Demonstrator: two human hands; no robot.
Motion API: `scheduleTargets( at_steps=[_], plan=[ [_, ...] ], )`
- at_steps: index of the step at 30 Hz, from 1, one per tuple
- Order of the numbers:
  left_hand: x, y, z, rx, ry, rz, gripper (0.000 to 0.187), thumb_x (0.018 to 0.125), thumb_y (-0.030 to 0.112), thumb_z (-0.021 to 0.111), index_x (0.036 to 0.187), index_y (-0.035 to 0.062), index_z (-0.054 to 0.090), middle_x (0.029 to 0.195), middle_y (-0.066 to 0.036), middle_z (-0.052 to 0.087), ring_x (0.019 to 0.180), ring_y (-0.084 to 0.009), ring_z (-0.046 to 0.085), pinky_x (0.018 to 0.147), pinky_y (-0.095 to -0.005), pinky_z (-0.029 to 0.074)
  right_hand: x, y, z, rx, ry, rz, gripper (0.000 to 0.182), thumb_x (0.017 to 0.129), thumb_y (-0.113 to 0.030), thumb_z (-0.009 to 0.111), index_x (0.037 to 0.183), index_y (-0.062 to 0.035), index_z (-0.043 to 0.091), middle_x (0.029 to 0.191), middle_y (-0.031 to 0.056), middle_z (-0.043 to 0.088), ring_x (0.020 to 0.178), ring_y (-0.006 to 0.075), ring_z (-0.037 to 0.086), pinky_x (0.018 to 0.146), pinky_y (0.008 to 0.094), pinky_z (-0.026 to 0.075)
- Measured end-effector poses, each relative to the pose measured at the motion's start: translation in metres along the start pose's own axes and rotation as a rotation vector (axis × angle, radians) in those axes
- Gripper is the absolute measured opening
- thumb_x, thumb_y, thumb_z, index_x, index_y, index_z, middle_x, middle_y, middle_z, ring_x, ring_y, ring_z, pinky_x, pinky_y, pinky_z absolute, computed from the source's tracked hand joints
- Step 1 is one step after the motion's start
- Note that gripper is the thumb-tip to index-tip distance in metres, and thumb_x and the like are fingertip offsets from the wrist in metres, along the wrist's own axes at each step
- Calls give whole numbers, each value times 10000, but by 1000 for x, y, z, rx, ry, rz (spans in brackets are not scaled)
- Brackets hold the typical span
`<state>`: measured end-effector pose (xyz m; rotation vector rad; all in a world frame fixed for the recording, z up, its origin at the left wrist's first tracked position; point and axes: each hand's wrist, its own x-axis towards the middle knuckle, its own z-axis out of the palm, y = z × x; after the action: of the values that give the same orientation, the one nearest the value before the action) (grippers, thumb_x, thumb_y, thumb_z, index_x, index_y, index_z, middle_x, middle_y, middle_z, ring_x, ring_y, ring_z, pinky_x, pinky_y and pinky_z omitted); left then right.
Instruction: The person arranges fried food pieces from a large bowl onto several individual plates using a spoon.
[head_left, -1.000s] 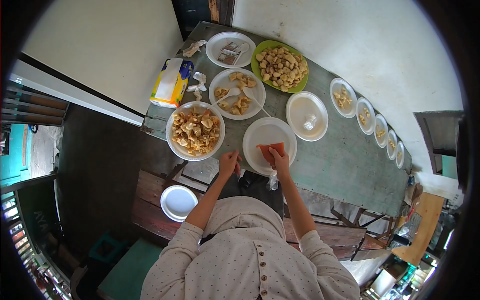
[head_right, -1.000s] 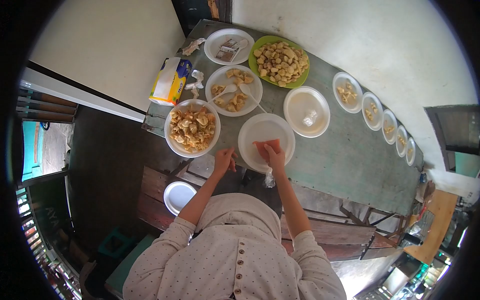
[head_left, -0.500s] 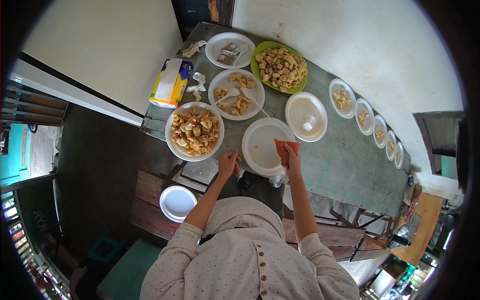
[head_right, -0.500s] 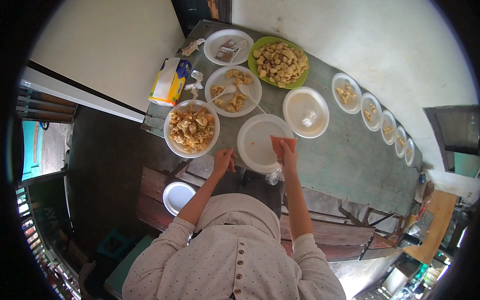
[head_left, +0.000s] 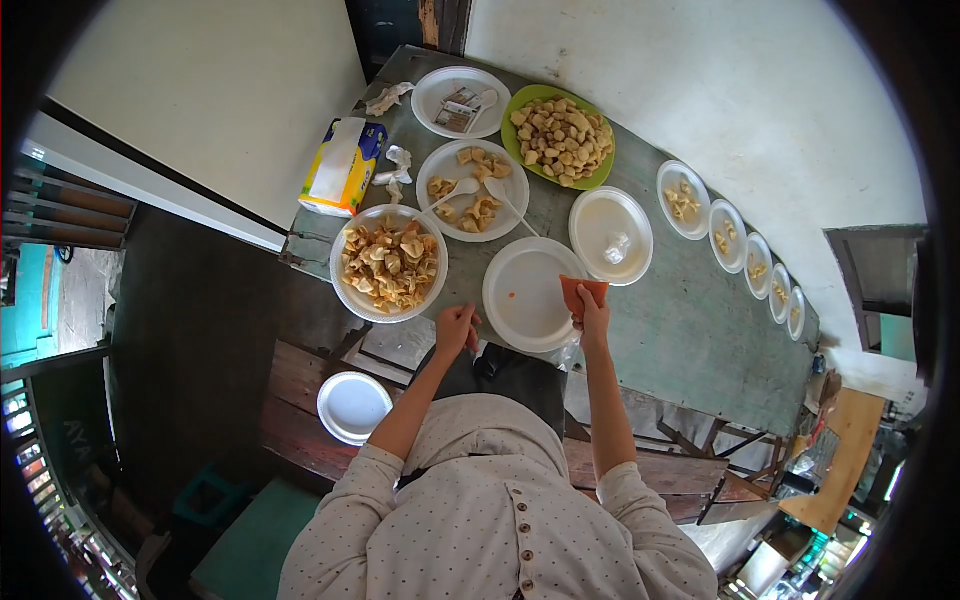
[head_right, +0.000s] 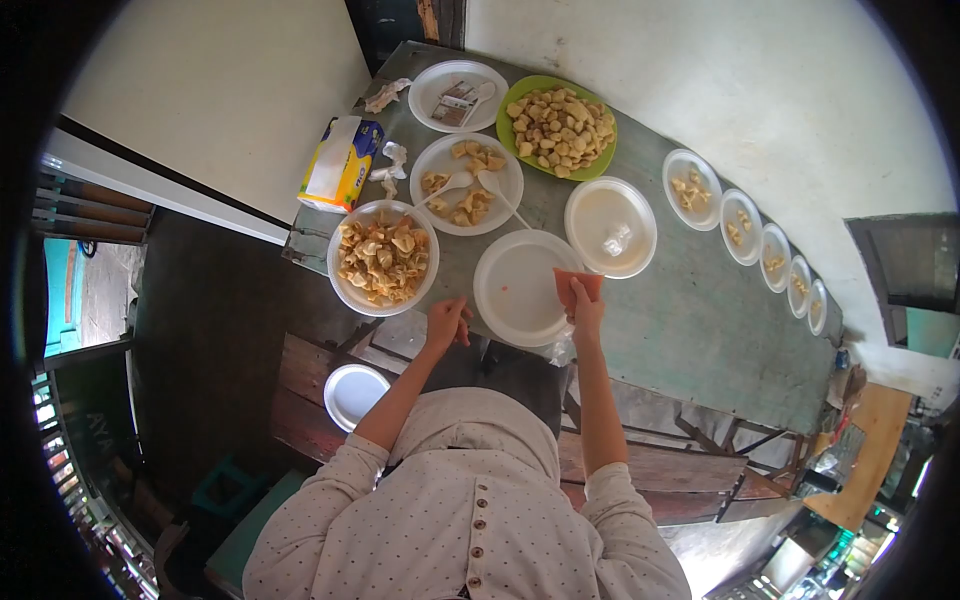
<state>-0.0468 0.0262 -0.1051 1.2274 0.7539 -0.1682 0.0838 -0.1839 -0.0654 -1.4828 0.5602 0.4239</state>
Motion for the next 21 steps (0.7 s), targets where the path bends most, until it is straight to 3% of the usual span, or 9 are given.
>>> scheduleTargets(
  at_steps=[21],
  plan=[
    [-1,3,2,-15,9,-7,386,876,295,443,665,-14,538,403,-69,482,284,-150,473,259,-223,323,0,7,18,-103,-15,-68,236,752,-269,646,842,-87,528,559,6,495,363,67,395,305,186,247]
  ],
)
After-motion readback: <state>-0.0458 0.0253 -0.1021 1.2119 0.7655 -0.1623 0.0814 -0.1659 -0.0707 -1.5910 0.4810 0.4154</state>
